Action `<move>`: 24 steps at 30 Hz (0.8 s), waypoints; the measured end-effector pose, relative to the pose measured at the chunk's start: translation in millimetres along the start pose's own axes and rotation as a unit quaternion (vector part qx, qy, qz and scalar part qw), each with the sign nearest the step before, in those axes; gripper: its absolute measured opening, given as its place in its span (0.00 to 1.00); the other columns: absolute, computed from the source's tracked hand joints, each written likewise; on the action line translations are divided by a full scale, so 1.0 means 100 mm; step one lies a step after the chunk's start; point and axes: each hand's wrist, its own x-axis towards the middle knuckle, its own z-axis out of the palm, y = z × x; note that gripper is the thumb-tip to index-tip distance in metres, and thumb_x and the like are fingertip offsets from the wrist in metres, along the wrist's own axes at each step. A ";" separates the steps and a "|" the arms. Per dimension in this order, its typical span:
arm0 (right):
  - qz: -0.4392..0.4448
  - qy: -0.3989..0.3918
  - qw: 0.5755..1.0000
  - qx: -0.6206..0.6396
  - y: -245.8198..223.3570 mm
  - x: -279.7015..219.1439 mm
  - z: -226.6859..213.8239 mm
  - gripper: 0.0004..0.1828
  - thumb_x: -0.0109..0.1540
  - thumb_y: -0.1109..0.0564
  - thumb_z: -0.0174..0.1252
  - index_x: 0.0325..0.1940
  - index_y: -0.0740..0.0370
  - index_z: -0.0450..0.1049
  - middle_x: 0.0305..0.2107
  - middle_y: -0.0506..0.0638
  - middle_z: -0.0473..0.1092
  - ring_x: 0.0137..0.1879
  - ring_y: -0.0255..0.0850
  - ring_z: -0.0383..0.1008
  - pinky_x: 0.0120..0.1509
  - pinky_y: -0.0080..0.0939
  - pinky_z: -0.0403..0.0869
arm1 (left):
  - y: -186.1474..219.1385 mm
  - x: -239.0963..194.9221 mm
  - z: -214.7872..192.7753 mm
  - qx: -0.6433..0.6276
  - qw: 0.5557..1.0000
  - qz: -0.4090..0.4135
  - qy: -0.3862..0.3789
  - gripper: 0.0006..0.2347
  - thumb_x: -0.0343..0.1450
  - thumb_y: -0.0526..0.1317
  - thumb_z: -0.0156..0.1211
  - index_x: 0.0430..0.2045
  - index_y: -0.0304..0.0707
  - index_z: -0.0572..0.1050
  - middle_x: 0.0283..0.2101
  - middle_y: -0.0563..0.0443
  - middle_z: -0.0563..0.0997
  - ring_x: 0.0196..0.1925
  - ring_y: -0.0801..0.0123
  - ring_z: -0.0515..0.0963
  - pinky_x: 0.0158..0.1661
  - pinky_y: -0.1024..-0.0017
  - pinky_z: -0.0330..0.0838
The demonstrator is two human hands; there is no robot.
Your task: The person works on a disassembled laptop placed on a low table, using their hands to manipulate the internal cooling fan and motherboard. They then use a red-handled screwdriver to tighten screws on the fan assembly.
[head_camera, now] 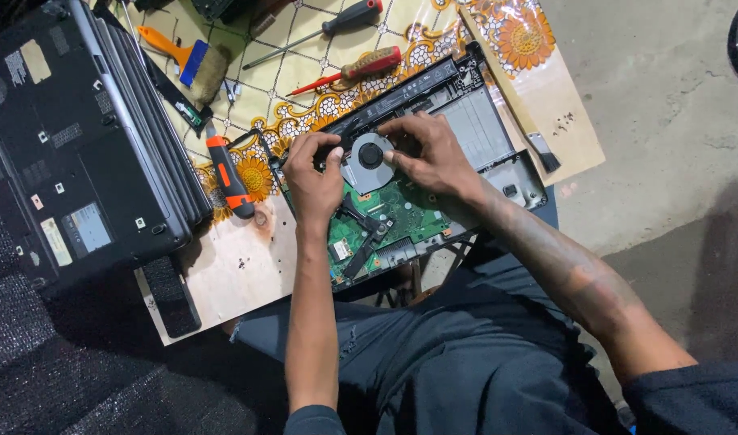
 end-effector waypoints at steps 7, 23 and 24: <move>-0.005 -0.003 1.000 0.001 0.03 0.00 0.03 0.15 0.59 0.54 0.62 0.40 0.70 0.76 0.18 0.52 0.67 0.17 0.39 0.65 0.24 0.33 0.66 | -0.03 0.00 0.00 -0.033 0.998 -0.045 0.018 0.09 0.66 0.24 0.59 0.33 0.40 0.78 0.34 0.47 0.78 0.40 0.54 0.79 0.42 0.64 0.74; -0.010 -0.023 0.999 -0.035 -0.19 0.07 -0.03 0.14 0.59 0.54 0.61 0.42 0.69 0.76 0.20 0.52 0.69 0.20 0.43 0.70 0.28 0.34 0.69 | 0.12 -0.07 -0.07 0.102 0.990 0.089 -0.028 0.10 0.67 0.34 0.59 0.41 0.40 0.79 0.41 0.53 0.72 0.40 0.58 0.72 0.38 0.59 0.68; -0.010 -0.024 0.999 -0.034 -0.19 0.07 -0.03 0.14 0.59 0.54 0.61 0.42 0.69 0.76 0.20 0.52 0.69 0.20 0.43 0.70 0.28 0.34 0.69 | 0.08 -0.08 -0.07 0.103 0.990 0.088 -0.028 0.10 0.67 0.34 0.59 0.41 0.40 0.79 0.41 0.53 0.72 0.40 0.58 0.72 0.38 0.59 0.68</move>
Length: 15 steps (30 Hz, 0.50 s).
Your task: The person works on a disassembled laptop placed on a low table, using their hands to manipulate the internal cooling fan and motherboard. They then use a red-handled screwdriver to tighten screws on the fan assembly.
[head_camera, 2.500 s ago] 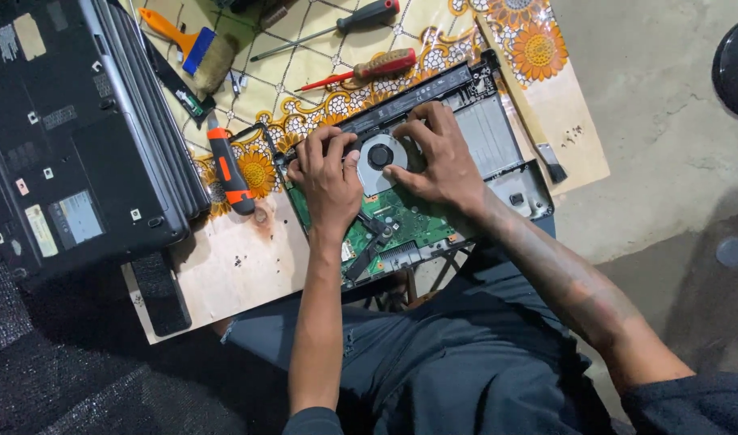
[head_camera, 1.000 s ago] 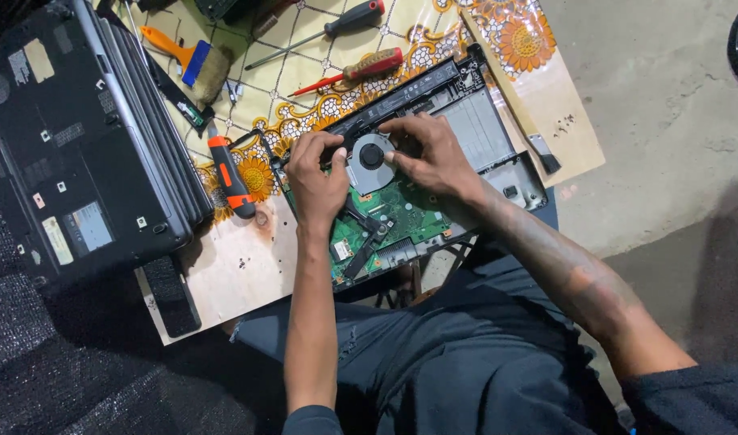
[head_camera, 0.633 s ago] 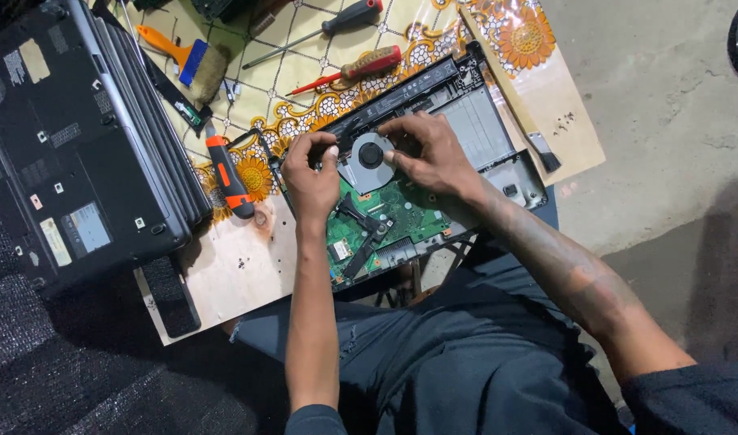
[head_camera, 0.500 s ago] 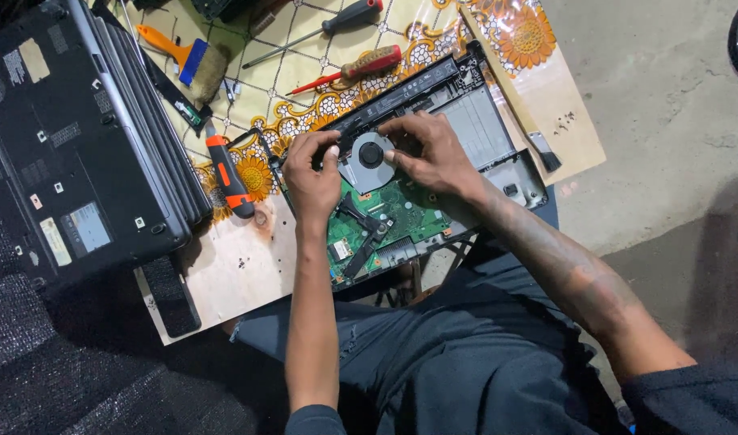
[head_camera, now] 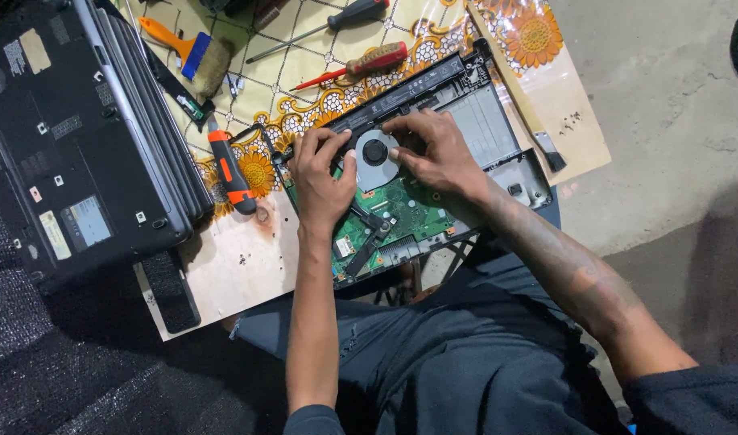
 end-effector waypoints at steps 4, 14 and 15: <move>-0.008 -0.001 1.000 -0.006 0.05 -0.01 0.01 0.13 0.59 0.55 0.61 0.41 0.69 0.76 0.19 0.52 0.69 0.20 0.42 0.69 0.28 0.35 0.70 | -0.04 -0.02 0.02 0.006 1.000 0.000 -0.004 0.11 0.68 0.34 0.57 0.43 0.41 0.78 0.40 0.52 0.71 0.39 0.58 0.72 0.38 0.59 0.68; -0.030 0.010 0.999 -0.040 0.10 -0.01 0.05 0.18 0.61 0.47 0.58 0.40 0.67 0.77 0.18 0.49 0.68 0.19 0.37 0.67 0.31 0.31 0.68 | -0.05 0.02 0.05 0.007 0.999 -0.046 -0.020 0.13 0.66 0.32 0.58 0.44 0.42 0.77 0.39 0.53 0.72 0.40 0.58 0.72 0.42 0.53 0.66; -0.031 0.009 0.999 -0.039 0.10 -0.01 0.05 0.18 0.61 0.47 0.58 0.40 0.67 0.77 0.18 0.49 0.68 0.19 0.37 0.67 0.31 0.31 0.68 | -0.05 0.02 0.06 0.008 0.999 -0.047 -0.019 0.13 0.66 0.32 0.58 0.44 0.42 0.77 0.39 0.53 0.72 0.40 0.58 0.72 0.42 0.53 0.66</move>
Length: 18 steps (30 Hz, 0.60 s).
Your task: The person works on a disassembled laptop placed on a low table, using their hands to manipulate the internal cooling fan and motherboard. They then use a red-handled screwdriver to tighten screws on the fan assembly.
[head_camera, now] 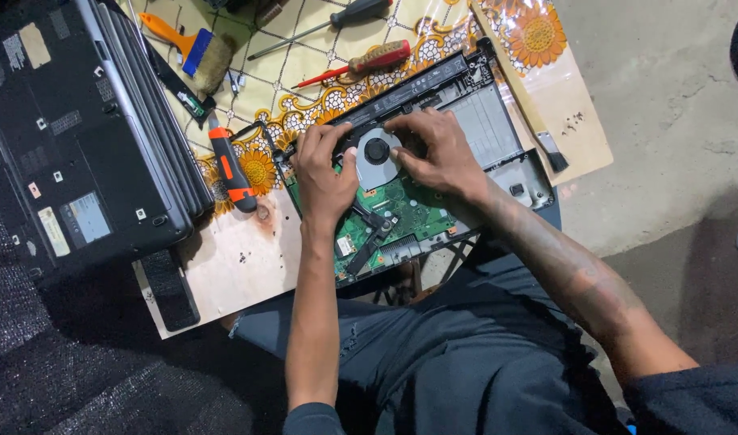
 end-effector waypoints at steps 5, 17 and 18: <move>-0.007 0.005 1.000 -0.025 0.09 -0.04 0.03 0.22 0.60 0.41 0.57 0.40 0.63 0.77 0.18 0.48 0.68 0.19 0.37 0.65 0.31 0.34 0.65 | 0.08 0.00 -0.04 -0.007 1.000 0.005 0.006 0.14 0.66 0.32 0.59 0.46 0.40 0.76 0.40 0.50 0.75 0.41 0.59 0.75 0.42 0.55 0.66; -0.020 -0.003 0.988 -0.151 0.18 -0.21 0.13 0.20 0.62 0.44 0.53 0.49 0.59 0.77 0.28 0.54 0.71 0.29 0.43 0.66 0.33 0.39 0.63 | -0.18 -0.14 0.12 0.032 0.996 0.048 0.070 0.10 0.66 0.36 0.62 0.41 0.48 0.78 0.43 0.57 0.73 0.45 0.61 0.74 0.41 0.56 0.67; -0.021 -0.003 0.988 -0.151 0.19 -0.22 0.15 0.20 0.62 0.44 0.53 0.49 0.59 0.77 0.28 0.54 0.71 0.29 0.43 0.66 0.33 0.39 0.63 | -0.17 -0.15 0.13 0.032 0.996 0.048 0.070 0.10 0.66 0.36 0.62 0.41 0.48 0.78 0.43 0.57 0.73 0.45 0.61 0.74 0.41 0.56 0.67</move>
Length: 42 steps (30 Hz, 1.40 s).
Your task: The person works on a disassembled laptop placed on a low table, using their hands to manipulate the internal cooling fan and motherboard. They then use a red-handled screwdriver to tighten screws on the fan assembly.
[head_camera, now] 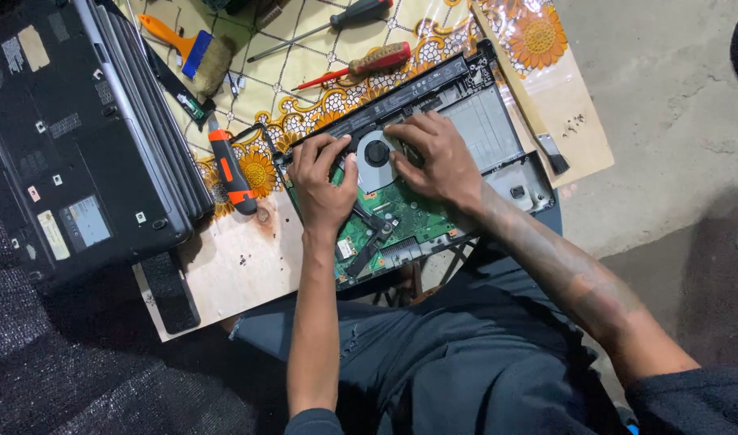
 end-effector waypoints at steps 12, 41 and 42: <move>-0.067 -0.026 0.976 -0.207 -0.18 -0.01 0.03 0.16 0.61 0.50 0.53 0.47 0.62 0.77 0.33 0.56 0.71 0.35 0.43 0.66 0.35 0.40 0.66 | -0.05 -0.06 0.10 -0.019 0.998 -0.021 0.058 0.11 0.65 0.37 0.62 0.40 0.55 0.80 0.41 0.61 0.74 0.45 0.61 0.75 0.41 0.57 0.66; -0.062 -0.032 0.982 -0.177 -0.29 -0.01 -0.07 0.08 0.57 0.58 0.62 0.38 0.63 0.77 0.37 0.58 0.72 0.42 0.50 0.72 0.39 0.43 0.72 | -0.07 -0.05 0.08 -0.066 0.993 -0.064 0.068 0.10 0.65 0.41 0.65 0.37 0.46 0.79 0.39 0.56 0.71 0.40 0.58 0.73 0.42 0.58 0.67; -0.063 -0.032 0.982 -0.177 -0.30 -0.01 -0.08 0.08 0.57 0.58 0.62 0.38 0.63 0.77 0.37 0.58 0.72 0.42 0.50 0.72 0.39 0.43 0.72 | -0.05 -0.05 0.07 -0.066 0.993 -0.065 0.069 0.10 0.65 0.41 0.65 0.37 0.46 0.79 0.39 0.56 0.71 0.40 0.58 0.73 0.42 0.58 0.67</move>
